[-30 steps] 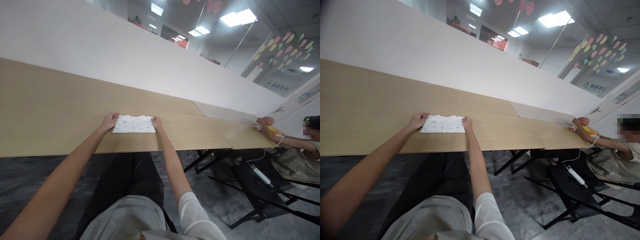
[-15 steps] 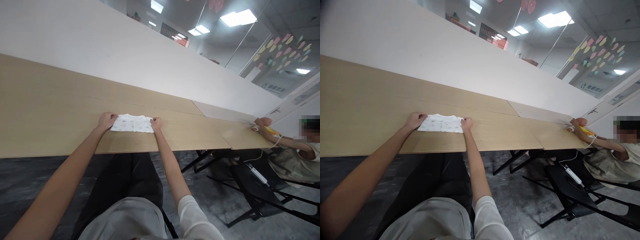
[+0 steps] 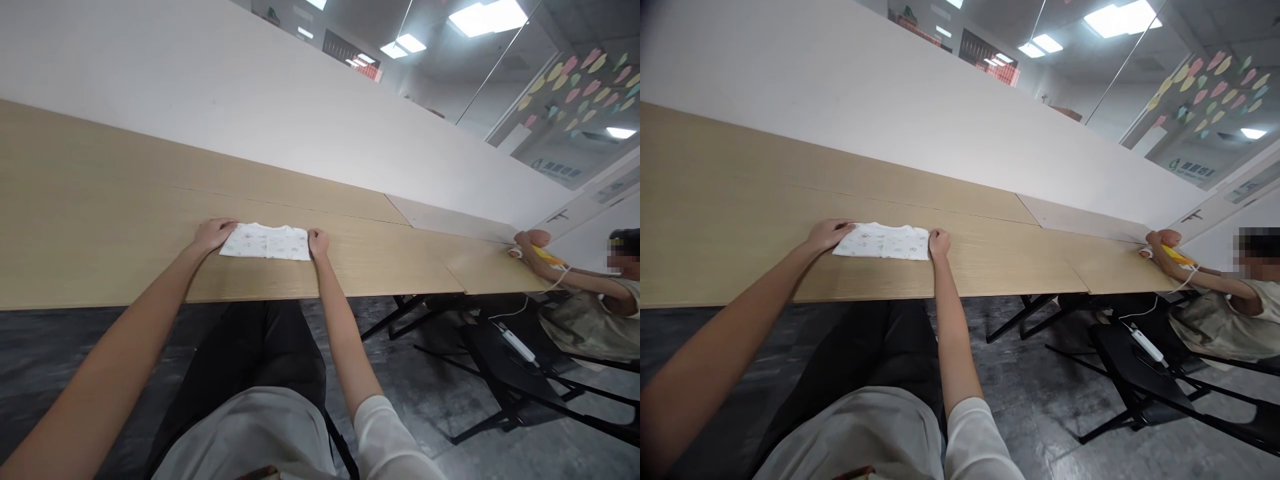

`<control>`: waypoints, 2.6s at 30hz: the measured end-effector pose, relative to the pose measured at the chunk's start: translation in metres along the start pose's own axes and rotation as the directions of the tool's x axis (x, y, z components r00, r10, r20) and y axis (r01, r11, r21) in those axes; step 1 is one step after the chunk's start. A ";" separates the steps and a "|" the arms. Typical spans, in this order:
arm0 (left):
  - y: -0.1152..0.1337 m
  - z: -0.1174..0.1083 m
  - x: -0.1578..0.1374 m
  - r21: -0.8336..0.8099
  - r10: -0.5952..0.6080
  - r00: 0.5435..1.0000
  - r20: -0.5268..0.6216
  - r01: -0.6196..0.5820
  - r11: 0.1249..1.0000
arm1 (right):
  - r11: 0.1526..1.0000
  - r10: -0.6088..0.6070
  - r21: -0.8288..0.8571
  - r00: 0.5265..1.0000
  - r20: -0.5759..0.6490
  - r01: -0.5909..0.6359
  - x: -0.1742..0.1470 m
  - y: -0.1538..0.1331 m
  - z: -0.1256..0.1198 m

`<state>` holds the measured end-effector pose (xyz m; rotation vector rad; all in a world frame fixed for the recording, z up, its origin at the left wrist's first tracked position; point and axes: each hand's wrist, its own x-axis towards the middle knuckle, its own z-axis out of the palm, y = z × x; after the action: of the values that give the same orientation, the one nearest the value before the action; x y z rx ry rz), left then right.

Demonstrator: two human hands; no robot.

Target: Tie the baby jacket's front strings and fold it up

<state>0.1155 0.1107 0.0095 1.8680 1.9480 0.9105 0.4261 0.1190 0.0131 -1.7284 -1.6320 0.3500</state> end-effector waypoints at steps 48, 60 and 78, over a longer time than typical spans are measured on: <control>-0.009 0.004 -0.006 -0.021 0.114 0.993 0.015 -0.113 0.993 | 0.987 -0.019 0.162 0.998 0.057 0.009 0.001 0.006 0.001; 0.000 -0.001 -0.011 -0.007 0.049 0.998 0.044 -0.049 0.999 | 0.999 -0.042 0.011 0.991 0.124 0.041 0.001 0.003 0.000; 0.095 -0.083 0.006 -0.220 0.248 0.954 -0.169 -0.281 0.934 | 0.877 -0.223 0.416 0.971 -0.090 0.240 0.056 -0.059 -0.106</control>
<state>0.1394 0.0930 0.1325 1.9954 1.5892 1.3267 0.4586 0.1353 0.1410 -1.1923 -1.5730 0.5098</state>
